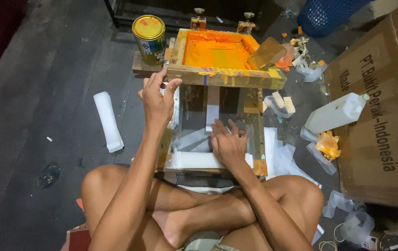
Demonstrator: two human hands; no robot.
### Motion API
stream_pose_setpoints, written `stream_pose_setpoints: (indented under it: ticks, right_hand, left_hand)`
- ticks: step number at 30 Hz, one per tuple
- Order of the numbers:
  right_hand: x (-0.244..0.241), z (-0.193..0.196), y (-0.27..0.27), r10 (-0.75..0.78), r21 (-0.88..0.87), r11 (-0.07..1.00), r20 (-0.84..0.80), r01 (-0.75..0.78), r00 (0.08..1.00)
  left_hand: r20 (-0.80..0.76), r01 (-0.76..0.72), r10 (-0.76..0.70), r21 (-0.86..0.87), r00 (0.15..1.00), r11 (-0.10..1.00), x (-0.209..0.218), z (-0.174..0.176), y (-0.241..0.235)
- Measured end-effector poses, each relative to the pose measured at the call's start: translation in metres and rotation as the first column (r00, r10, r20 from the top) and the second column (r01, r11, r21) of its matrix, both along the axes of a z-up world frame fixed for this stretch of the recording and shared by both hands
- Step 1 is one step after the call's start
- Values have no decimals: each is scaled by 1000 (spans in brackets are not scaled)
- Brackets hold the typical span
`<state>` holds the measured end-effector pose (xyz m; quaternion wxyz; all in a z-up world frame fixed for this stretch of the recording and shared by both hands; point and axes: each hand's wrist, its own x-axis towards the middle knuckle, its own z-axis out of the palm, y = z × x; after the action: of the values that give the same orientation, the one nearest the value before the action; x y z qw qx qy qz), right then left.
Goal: The person sits on the floor and uses a squeegee to spread orange ink across a screen printing frame. They repeatedly pull the ink across the mesh and then lift the frame to reveal the printed white material underneath.
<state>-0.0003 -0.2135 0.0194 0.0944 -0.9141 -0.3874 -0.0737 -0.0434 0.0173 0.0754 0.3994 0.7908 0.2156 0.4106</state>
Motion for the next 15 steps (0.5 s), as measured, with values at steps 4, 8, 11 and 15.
stream_pose_setpoints:
  ticks: [4,8,11,15]
  right_hand:
    - [5,-26,-5,6,87,996,153,-19,988]
    - [9,-38,-8,20,116,992,188,-43,982]
    - [11,-36,-6,13,114,993,162,-32,987]
    - [16,-41,-4,15,162,985,215,-51,976]
  left_hand:
    - [3,15,-15,-12,1000,1000,-3,10,-3]
    - [12,13,-12,-8,1000,1000,-2,9,-2]
    - [16,19,-19,-3,1000,1000,-2,9,-1]
    - [26,17,-17,5,1000,1000,-3,9,-2]
